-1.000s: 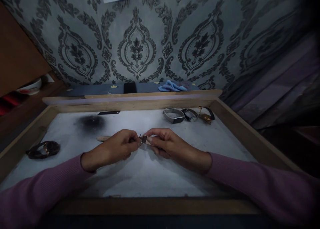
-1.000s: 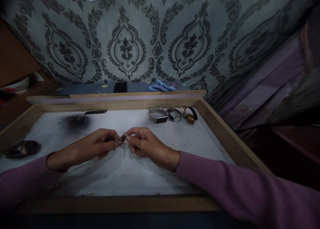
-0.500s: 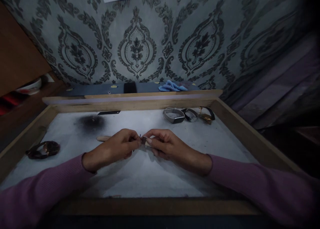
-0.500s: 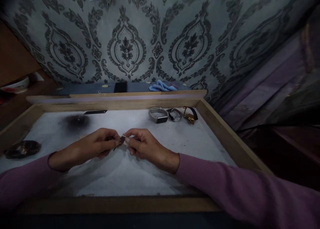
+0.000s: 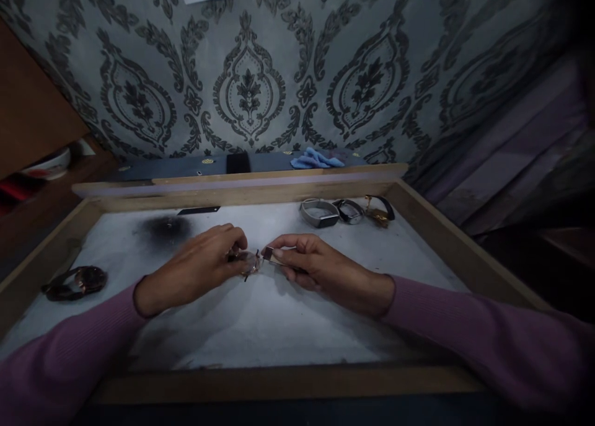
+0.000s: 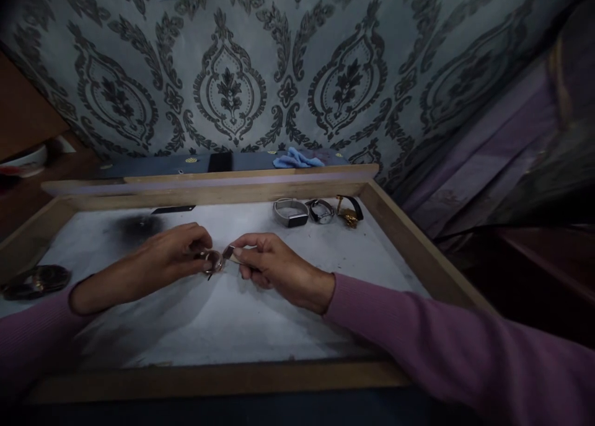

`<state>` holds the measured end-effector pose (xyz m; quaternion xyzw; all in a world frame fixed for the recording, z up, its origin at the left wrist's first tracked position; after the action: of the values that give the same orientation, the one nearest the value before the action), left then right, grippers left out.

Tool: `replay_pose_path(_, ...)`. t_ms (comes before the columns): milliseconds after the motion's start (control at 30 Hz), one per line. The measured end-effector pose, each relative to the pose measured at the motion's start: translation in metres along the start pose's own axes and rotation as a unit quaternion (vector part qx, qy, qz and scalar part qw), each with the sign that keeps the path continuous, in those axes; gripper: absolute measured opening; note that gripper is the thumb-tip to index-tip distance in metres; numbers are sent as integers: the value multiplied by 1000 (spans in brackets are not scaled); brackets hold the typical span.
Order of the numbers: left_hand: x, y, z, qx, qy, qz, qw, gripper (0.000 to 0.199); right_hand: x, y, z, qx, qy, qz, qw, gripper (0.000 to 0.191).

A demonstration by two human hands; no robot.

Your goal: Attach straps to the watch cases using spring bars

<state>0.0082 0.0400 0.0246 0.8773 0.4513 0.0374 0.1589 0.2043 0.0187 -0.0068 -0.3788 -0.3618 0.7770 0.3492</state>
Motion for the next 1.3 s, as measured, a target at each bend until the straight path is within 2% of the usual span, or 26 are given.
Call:
replay_pose_path(100,-1,-1,3,23,-34,18,999,17,1,1,-3,-1,-7,-3,1000,14)
replay_pose_path(233,2,1,5,5,-50,-10,999,15,3,4,-5,-4,-14,-7,1000,15)
replay_pose_path(400,5,2,9,-32,-77,-13,996,13,4,4,-4,-10,-6,-6,1000,14)
replay_pose_path(567,7,0,10,-30,-61,24,997,17,1,2,-2,-13,-5,-3,1000,15)
replay_pose_path(667,7,-2,10,-95,-72,23,993,21,1,1,-3,-10,-1,-3,1000,16)
replay_pose_path(800,6,-6,13,-229,-102,-3,968,17,3,1,-5,-8,10,-17,1000,19)
replay_pose_path(867,6,-7,15,-248,-112,-7,962,18,4,1,-6,-13,16,-23,1000,20)
replay_pose_path(1067,3,-2,14,-221,-111,-1,969,15,5,3,-7,-42,22,-37,998,23)
replay_pose_path(1300,-1,5,12,-131,-88,19,987,9,4,2,-5,-67,8,-41,997,23)
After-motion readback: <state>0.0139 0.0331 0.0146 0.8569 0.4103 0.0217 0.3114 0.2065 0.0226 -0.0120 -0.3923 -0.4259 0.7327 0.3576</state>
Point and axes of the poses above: each hand's wrist, its own x-axis towards the middle knuckle, its own z-axis out of the palm, y = z × x, the point moved 2 cm from there along x, towards the middle knuckle, and after that the axes turned 13 degrees about x, right-handed, at the moved point
